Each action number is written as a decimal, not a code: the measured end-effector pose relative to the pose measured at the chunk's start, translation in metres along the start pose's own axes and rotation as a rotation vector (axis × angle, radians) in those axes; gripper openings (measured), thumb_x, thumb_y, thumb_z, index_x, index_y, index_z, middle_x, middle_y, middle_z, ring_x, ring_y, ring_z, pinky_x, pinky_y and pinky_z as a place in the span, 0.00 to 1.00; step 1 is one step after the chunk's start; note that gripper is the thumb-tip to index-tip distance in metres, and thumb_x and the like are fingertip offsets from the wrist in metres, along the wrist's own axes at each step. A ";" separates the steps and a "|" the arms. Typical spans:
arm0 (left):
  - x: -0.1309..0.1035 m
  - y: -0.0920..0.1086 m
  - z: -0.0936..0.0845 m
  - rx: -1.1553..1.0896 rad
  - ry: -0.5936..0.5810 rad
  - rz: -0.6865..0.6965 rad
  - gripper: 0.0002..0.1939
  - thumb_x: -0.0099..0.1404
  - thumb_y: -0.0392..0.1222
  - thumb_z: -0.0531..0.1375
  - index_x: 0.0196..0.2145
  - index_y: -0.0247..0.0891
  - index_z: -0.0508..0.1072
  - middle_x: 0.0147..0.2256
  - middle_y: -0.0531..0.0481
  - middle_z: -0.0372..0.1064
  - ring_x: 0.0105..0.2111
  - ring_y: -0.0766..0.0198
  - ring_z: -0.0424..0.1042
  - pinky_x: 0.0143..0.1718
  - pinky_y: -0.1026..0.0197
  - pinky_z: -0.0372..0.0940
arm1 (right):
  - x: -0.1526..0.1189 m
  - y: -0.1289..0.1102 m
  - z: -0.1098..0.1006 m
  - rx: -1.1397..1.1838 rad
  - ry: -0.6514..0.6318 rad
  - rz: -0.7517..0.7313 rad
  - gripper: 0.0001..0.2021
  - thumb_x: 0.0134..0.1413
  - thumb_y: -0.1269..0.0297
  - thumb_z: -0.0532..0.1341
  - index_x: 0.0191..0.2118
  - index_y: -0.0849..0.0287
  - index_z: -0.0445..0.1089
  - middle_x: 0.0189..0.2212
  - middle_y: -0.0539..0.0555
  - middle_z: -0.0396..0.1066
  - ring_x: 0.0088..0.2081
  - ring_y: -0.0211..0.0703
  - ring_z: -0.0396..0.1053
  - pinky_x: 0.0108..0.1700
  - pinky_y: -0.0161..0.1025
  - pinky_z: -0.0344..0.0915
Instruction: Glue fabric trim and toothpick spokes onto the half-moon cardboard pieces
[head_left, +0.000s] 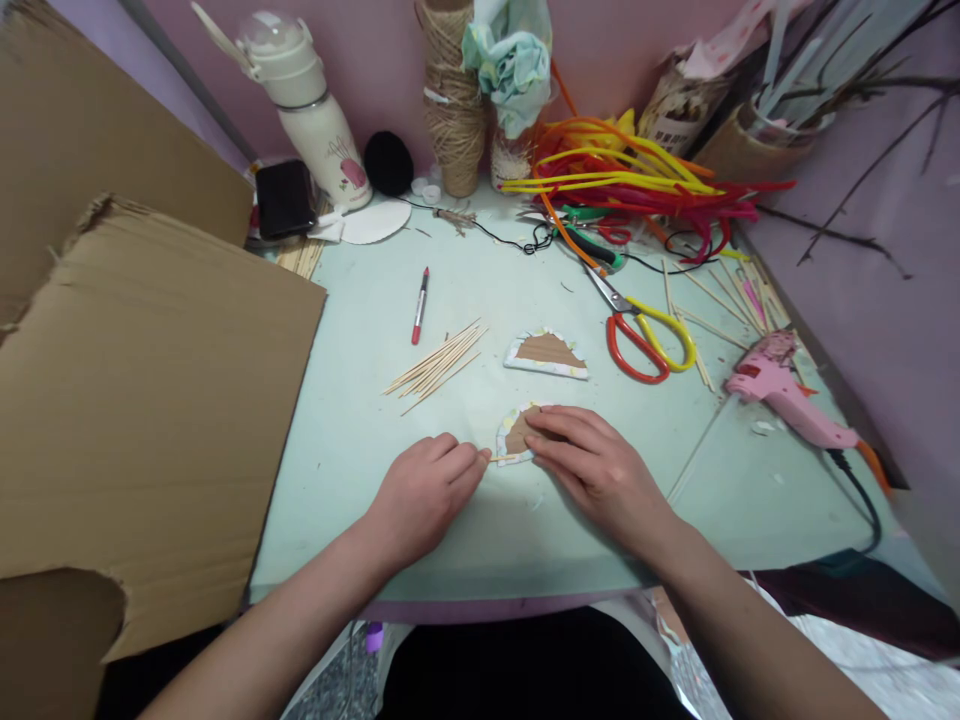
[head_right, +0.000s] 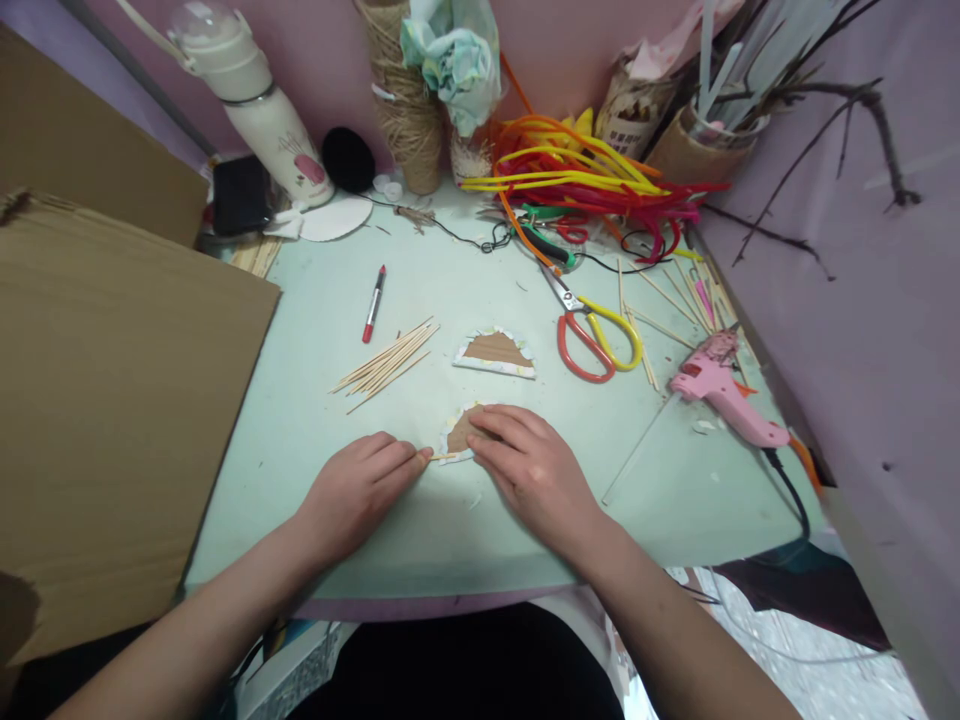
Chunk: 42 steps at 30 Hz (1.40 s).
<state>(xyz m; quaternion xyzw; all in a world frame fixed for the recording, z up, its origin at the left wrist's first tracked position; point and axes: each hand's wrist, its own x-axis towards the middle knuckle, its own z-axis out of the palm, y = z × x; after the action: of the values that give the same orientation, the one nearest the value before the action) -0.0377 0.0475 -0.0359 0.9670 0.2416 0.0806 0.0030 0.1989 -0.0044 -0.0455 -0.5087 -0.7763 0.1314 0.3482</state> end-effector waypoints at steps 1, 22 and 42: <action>0.000 0.000 0.000 -0.001 0.001 0.001 0.15 0.75 0.36 0.45 0.44 0.36 0.71 0.31 0.51 0.71 0.29 0.63 0.64 0.30 0.59 0.58 | 0.000 0.000 0.000 -0.001 0.000 0.000 0.13 0.61 0.73 0.60 0.47 0.52 0.76 0.49 0.56 0.76 0.53 0.50 0.71 0.52 0.54 0.73; 0.001 0.001 -0.001 -0.015 0.014 0.002 0.14 0.75 0.35 0.46 0.44 0.34 0.71 0.31 0.51 0.71 0.29 0.62 0.63 0.28 0.58 0.57 | 0.001 -0.001 0.000 -0.017 -0.004 -0.015 0.11 0.61 0.74 0.60 0.46 0.56 0.76 0.50 0.58 0.76 0.53 0.50 0.70 0.52 0.54 0.73; -0.004 0.004 0.000 -0.030 0.094 -0.065 0.10 0.71 0.34 0.52 0.47 0.35 0.70 0.35 0.49 0.74 0.34 0.59 0.68 0.33 0.57 0.58 | 0.000 -0.001 0.001 -0.013 0.014 -0.010 0.10 0.60 0.74 0.62 0.46 0.58 0.75 0.49 0.58 0.76 0.53 0.50 0.70 0.53 0.52 0.72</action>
<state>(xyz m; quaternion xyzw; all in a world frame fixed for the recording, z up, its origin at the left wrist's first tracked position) -0.0393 0.0418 -0.0361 0.9536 0.2717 0.1292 0.0090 0.1973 -0.0046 -0.0458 -0.5082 -0.7771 0.1209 0.3510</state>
